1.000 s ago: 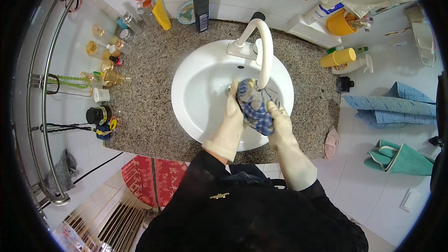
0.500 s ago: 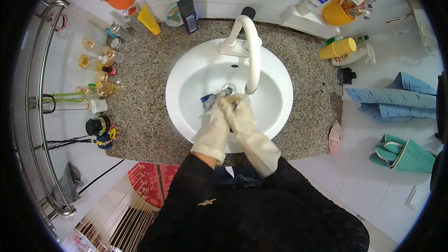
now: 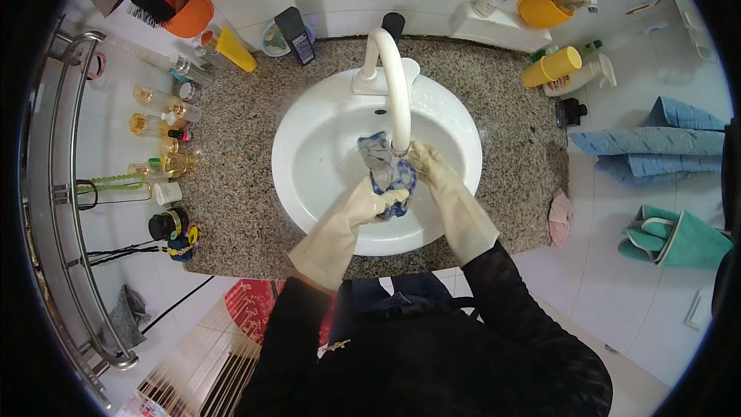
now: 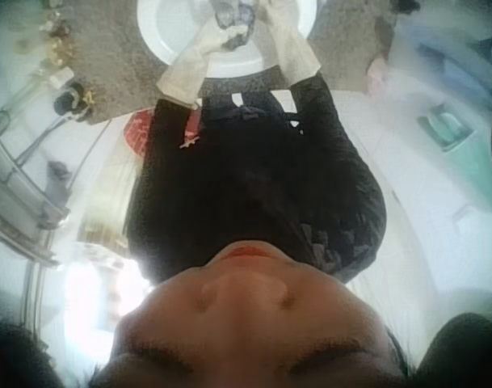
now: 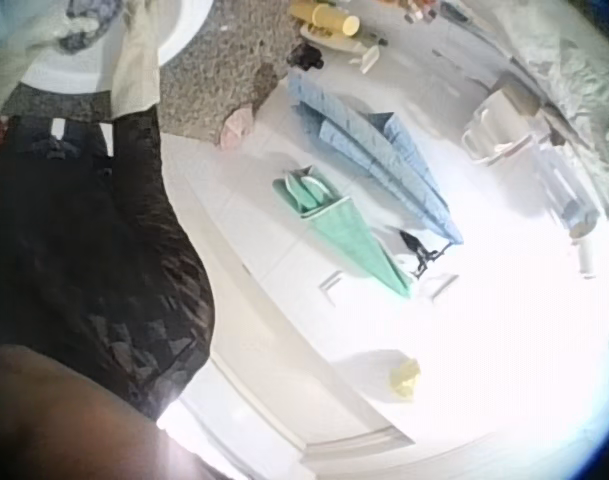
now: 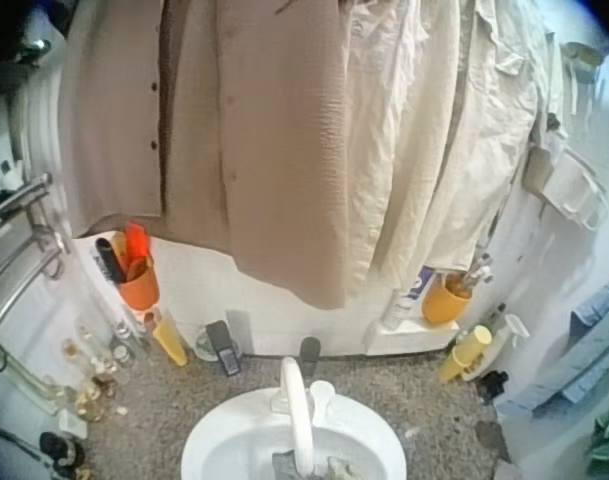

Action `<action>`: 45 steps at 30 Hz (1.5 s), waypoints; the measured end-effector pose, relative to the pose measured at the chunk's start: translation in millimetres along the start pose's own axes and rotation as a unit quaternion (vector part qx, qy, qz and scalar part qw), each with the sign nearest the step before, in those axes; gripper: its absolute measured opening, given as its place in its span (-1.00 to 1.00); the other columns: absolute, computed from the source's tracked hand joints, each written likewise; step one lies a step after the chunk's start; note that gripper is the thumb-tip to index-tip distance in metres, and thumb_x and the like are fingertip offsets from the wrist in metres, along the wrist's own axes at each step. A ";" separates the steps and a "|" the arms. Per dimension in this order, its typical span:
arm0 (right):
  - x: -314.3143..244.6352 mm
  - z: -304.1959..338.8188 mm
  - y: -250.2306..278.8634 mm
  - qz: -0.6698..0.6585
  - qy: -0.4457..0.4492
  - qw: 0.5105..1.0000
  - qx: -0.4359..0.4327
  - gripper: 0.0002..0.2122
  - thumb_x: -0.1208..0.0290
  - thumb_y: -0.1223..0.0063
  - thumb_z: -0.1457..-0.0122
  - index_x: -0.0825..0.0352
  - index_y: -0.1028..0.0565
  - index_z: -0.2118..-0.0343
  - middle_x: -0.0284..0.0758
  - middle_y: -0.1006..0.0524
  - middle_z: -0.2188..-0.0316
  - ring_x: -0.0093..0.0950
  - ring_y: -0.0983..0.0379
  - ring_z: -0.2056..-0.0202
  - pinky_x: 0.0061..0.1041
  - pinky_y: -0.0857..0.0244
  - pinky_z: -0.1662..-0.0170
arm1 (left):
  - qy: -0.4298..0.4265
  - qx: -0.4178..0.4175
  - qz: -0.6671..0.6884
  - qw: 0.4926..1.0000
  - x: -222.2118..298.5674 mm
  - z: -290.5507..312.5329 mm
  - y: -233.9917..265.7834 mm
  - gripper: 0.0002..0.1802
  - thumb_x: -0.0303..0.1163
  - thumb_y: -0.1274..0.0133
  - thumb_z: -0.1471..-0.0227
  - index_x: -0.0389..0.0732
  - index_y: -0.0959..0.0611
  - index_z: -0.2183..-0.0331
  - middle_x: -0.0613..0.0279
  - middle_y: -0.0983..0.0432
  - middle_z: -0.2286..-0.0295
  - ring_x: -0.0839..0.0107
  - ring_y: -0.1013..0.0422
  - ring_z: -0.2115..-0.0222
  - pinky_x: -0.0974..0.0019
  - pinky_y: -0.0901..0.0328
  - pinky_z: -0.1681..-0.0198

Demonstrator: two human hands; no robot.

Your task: The person puts on gloves, picks up a cloth, wets and wrings it at the sink, then wipes the bathroom floor tiles while squatting. They rinse and wring the cloth again before continuing to wipe the floor.

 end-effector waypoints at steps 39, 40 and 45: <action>-27.2 34.9 -25.1 0.075 -0.100 0.992 -0.016 -0.29 0.02 -0.11 -0.42 0.41 -0.26 -0.46 0.10 -0.51 -0.23 -0.12 -0.41 -0.30 -0.20 -0.20 -0.41 | 0.049 0.163 -0.300 0.939 -5.8 -1.1 30.8 -0.72 -0.45 -0.29 -0.16 -0.28 -0.71 0.08 0.12 -0.72 0.25 0.16 -0.64 0.21 0.18 -0.49 0.12; -24.3 37.0 -30.5 0.083 -0.081 0.993 -0.017 -0.27 0.13 -0.22 -0.37 0.46 -0.23 -0.45 0.04 -0.57 -0.12 -0.19 -0.48 -0.22 -0.24 -0.27 -0.35 | 0.029 0.124 -0.474 0.871 12.9 -1.5 14.7 -0.70 -0.43 -0.32 -0.13 -0.28 -0.71 0.09 0.06 -0.72 0.23 0.09 -0.64 0.20 0.12 -0.49 0.10; -42.3 41.3 -44.6 0.015 -0.070 0.995 0.073 -0.51 0.46 -0.26 -0.33 0.46 -0.40 -0.28 -0.18 -0.64 0.05 -0.42 -0.63 0.10 -0.47 -0.54 0.00 | -0.182 0.235 -0.567 0.768 47.8 37.4 2.6 -0.47 -0.21 -0.41 -0.04 -0.23 -0.73 -0.02 -0.04 -0.69 0.02 -0.01 -0.57 -0.06 0.05 -0.45 -0.16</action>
Point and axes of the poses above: each hand's wrist, its own z-axis away from the middle knuckle, its own y-axis out of the back of the hand, x = y × z, the point moved 7 cm from there along -z, towards the middle knuckle
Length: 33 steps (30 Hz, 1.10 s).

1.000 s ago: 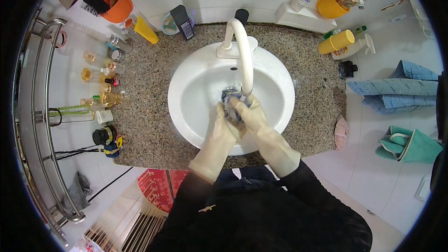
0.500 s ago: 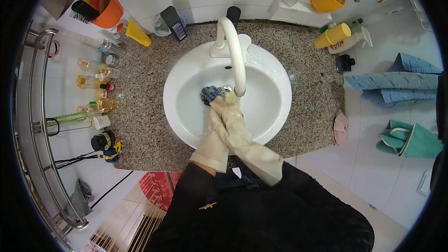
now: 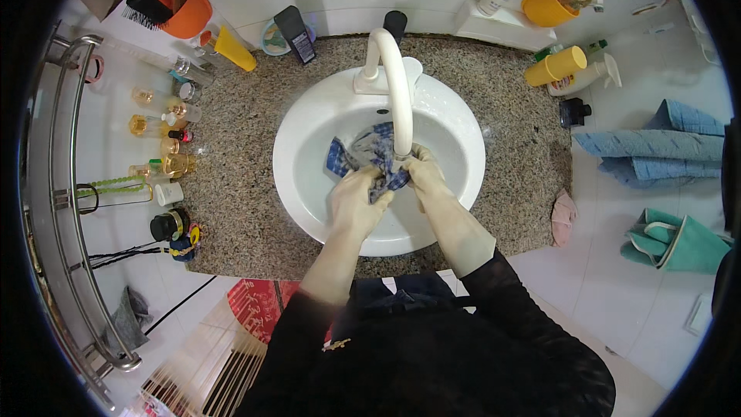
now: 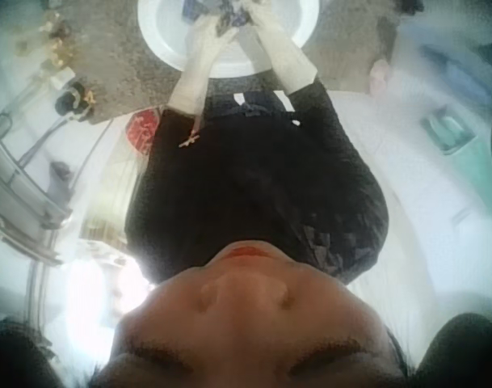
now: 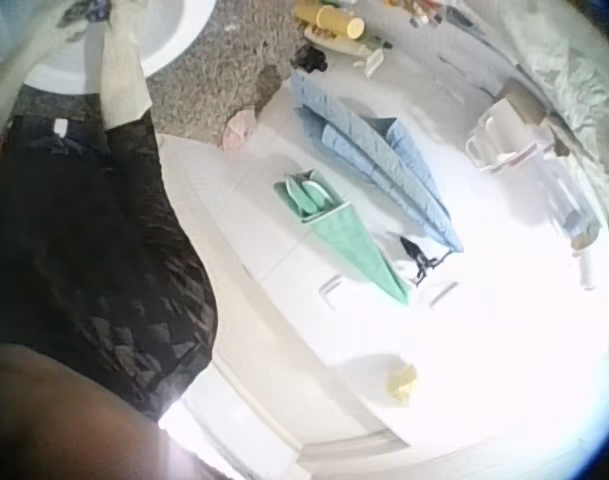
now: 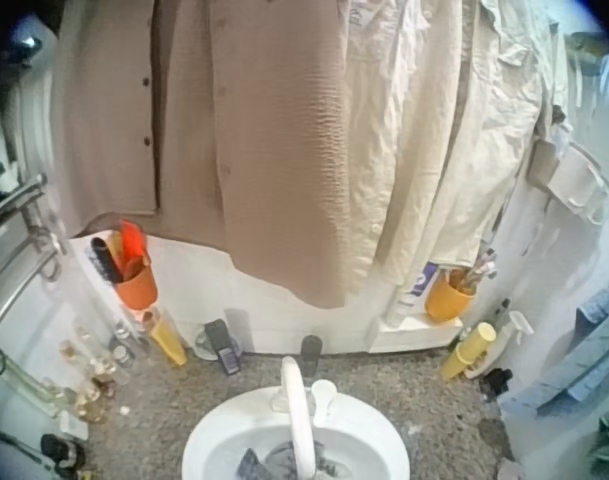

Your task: The person puts on gloves, picks up a cloth, wets and wrings it at the sink, then wipes the bathroom floor tiles while squatting. They rinse and wring the cloth again before continuing to wipe the floor.

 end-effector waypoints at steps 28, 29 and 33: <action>94.6 17.3 21.8 -0.312 -0.140 0.898 -0.277 -0.36 0.05 -0.21 -0.40 0.16 -0.29 -0.44 -0.18 -0.49 -0.27 -0.25 -0.41 -0.31 -0.02 -0.40 -0.33 | 0.033 -0.113 0.730 0.673 -44.1 -52.8 -82.8 -0.62 -0.45 -0.48 -0.05 -0.31 -0.71 0.12 0.15 -0.65 0.15 0.34 -0.57 0.10 0.19 -0.49 -0.08; 78.7 19.7 5.9 -0.401 -0.132 0.861 -0.284 -0.41 0.10 -0.21 -0.41 0.17 -0.32 -0.42 -0.20 -0.52 -0.24 -0.28 -0.46 -0.26 -0.11 -0.46 -0.28 | 0.031 -0.117 0.723 0.680 -44.8 -47.1 -80.9 -0.60 -0.44 -0.48 -0.06 -0.31 -0.69 0.09 0.14 -0.65 0.12 0.34 -0.57 0.08 0.19 -0.48 -0.11; 52.9 20.2 -9.6 -0.314 -0.028 0.928 -0.197 -0.55 0.28 -0.18 -0.44 0.18 -0.42 -0.34 -0.27 -0.59 -0.15 -0.35 -0.62 -0.07 -0.32 -0.57 -0.16 | 0.025 -0.079 0.671 0.737 -32.3 -39.0 -54.8 -0.58 -0.59 -0.43 -0.05 -0.27 -0.63 0.06 0.13 -0.64 0.09 0.35 -0.59 0.05 0.23 -0.49 -0.12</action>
Point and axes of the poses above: each hand's wrist, its own z-axis away from the middle knuckle, its own y-axis out of the back of the hand, x = y × z, the point moved 7 cm from there along -z, towards the middle knuckle
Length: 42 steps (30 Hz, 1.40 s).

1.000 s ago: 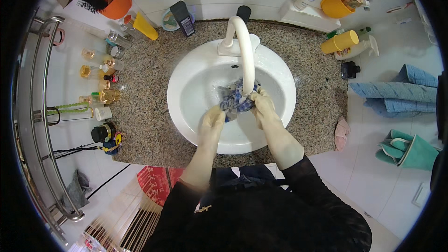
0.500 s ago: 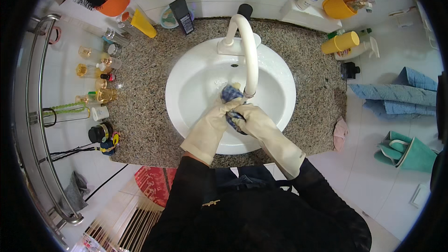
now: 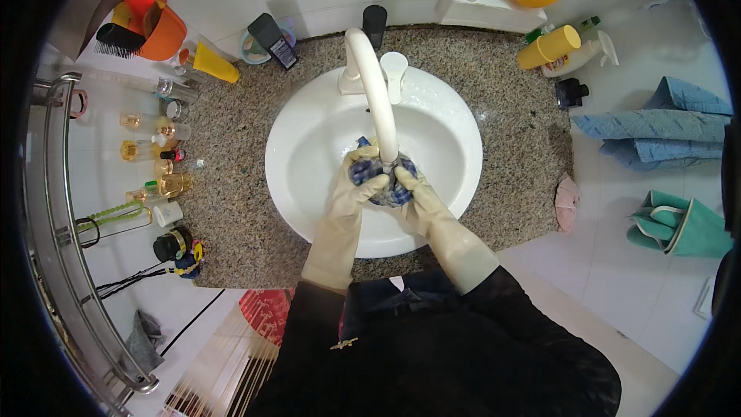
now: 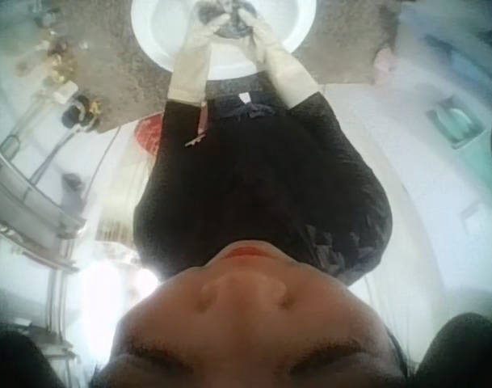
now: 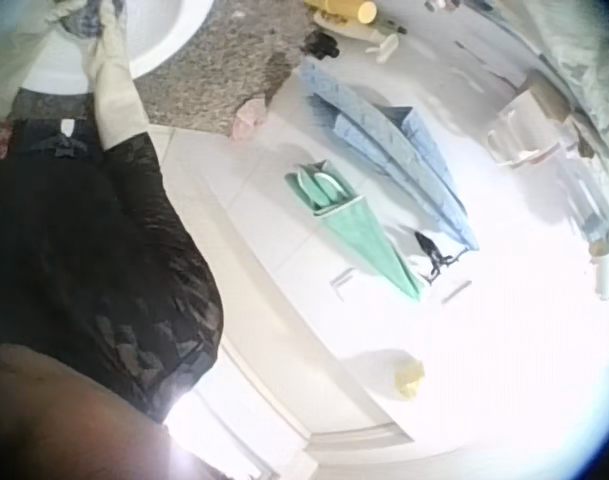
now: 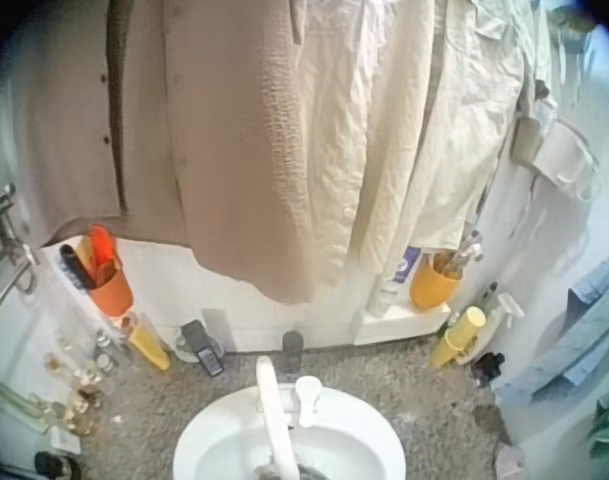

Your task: The person puts on gloves, picks up a cloth, wets and wrings it at the sink, then wipes the bathroom floor tiles while squatting. They rinse and wring the cloth again before continuing to wipe the floor.

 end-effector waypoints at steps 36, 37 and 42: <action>-65.1 30.8 22.9 0.469 0.031 0.870 0.148 -0.52 0.37 -0.15 -0.39 0.28 -0.41 -0.33 -0.14 -0.53 -0.26 -0.31 -0.42 -0.30 -0.28 -0.23 -0.42 | 0.015 0.086 0.131 0.988 47.0 44.8 -13.8 -0.52 -0.61 0.18 -0.32 -0.52 -0.43 -0.22 -0.09 -0.56 -0.09 0.19 -0.56 -0.07 0.21 -0.45 -0.20; -70.2 30.4 14.8 0.482 0.065 0.864 0.129 -0.47 0.35 -0.19 -0.36 0.26 -0.39 -0.37 -0.13 -0.49 -0.30 -0.28 -0.38 -0.34 -0.27 -0.19 -0.45 | 0.008 0.072 0.119 0.990 55.7 44.4 -18.7 -0.55 -0.58 0.17 -0.35 -0.51 -0.46 -0.21 -0.07 -0.57 -0.09 0.20 -0.57 -0.06 0.21 -0.45 -0.20; -67.9 17.2 -47.1 0.605 0.189 0.773 0.005 -0.34 0.36 -0.35 -0.20 0.30 -0.38 -0.36 -0.06 -0.44 -0.31 -0.22 -0.34 -0.36 -0.27 -0.20 -0.43 | 0.004 -0.003 0.056 0.998 74.0 49.2 -12.8 -0.35 -0.25 -0.18 -0.23 -0.48 -0.44 -0.20 -0.04 -0.57 -0.12 0.22 -0.53 -0.15 0.14 -0.37 -0.34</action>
Point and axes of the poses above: each hand's wrist, its own z-axis away from the middle knuckle, its own y-axis out of the back of the hand, x = y × z, the point moved 7 cm from there along -z, towards the middle knuckle
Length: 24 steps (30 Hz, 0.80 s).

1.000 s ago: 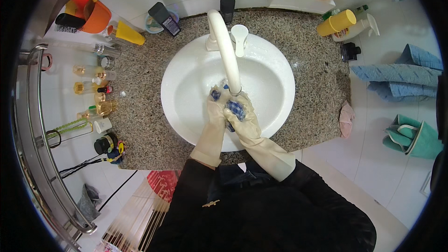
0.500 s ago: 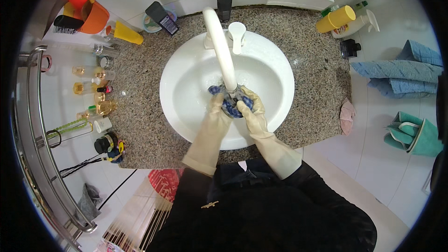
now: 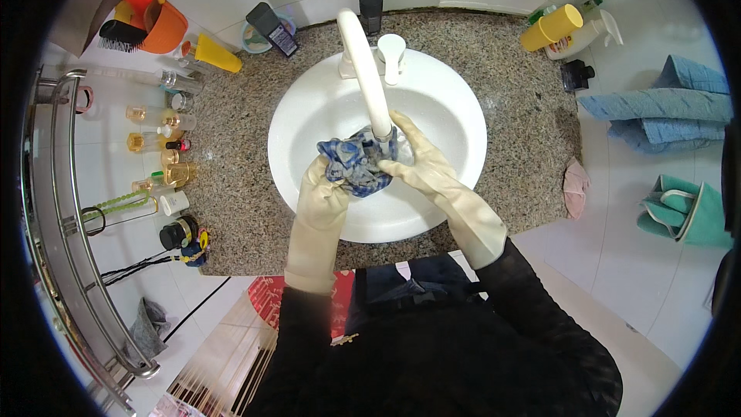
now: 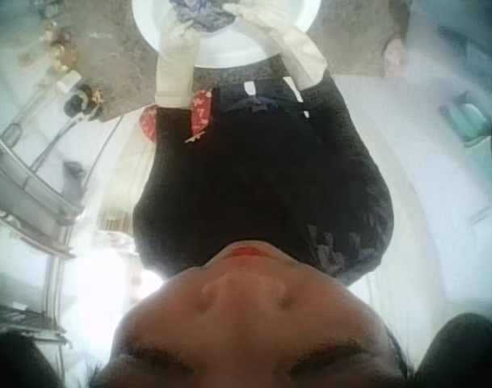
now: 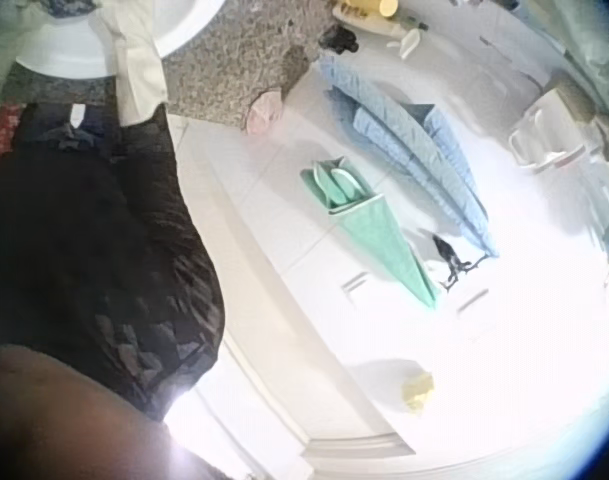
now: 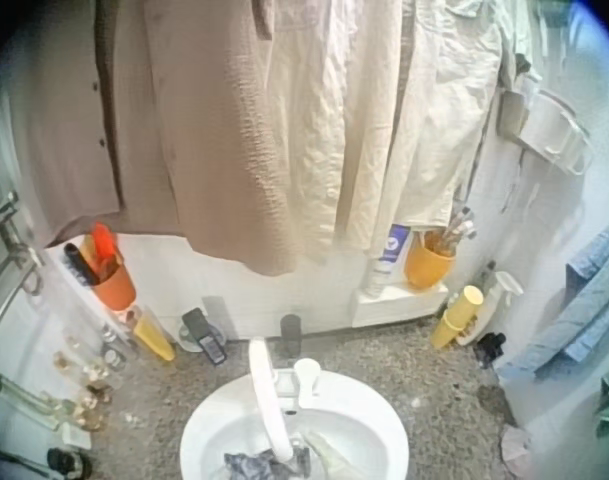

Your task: The person puts on gloves, picks up a cloth, wets and wrings it at the sink, then wipes the bathroom floor tiles while squatting. They rinse and wring the cloth again before continuing to wipe the floor.

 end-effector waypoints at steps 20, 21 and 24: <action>30.5 39.9 45.6 -0.052 -0.112 0.988 0.091 -0.73 0.27 -0.25 -0.29 0.29 -0.66 0.04 -0.39 -0.69 0.19 -0.56 -0.55 0.14 -0.49 -0.38 -0.01 | 0.042 -0.054 -0.478 0.876 -8.1 -9.0 -19.6 -0.51 -0.48 -0.29 -0.17 -0.36 -0.63 -0.12 -0.07 -0.58 -0.13 0.16 -0.44 -0.23 0.15 -0.28 -0.35; 27.9 39.6 42.8 -0.068 -0.102 0.990 0.069 -0.71 0.24 -0.24 -0.30 0.28 -0.66 0.01 -0.34 -0.70 0.18 -0.52 -0.56 0.13 -0.47 -0.38 -0.04 | 0.072 -0.029 -0.501 0.862 -7.9 -12.1 -36.8 -0.46 -0.39 -0.39 -0.09 -0.36 -0.66 -0.08 -0.07 -0.59 -0.11 0.12 -0.48 -0.18 0.09 -0.33 -0.31; 19.9 39.7 39.2 -0.102 -0.096 0.990 0.029 -0.65 0.19 -0.21 -0.32 0.27 -0.66 -0.05 -0.26 -0.72 0.16 -0.45 -0.58 0.09 -0.45 -0.36 -0.08 | 0.042 0.015 -0.623 0.781 -39.9 -10.8 -21.2 -0.49 -0.25 -0.40 -0.09 -0.18 -0.71 -0.06 -0.12 -0.66 0.05 -0.05 -0.59 0.02 0.01 -0.47 -0.11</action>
Point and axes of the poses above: each hand's wrist, its own z-axis away from the middle knuckle, its own y-axis out of the back of the hand, x = y × z, the point moved 7 cm from there along -z, towards the middle knuckle
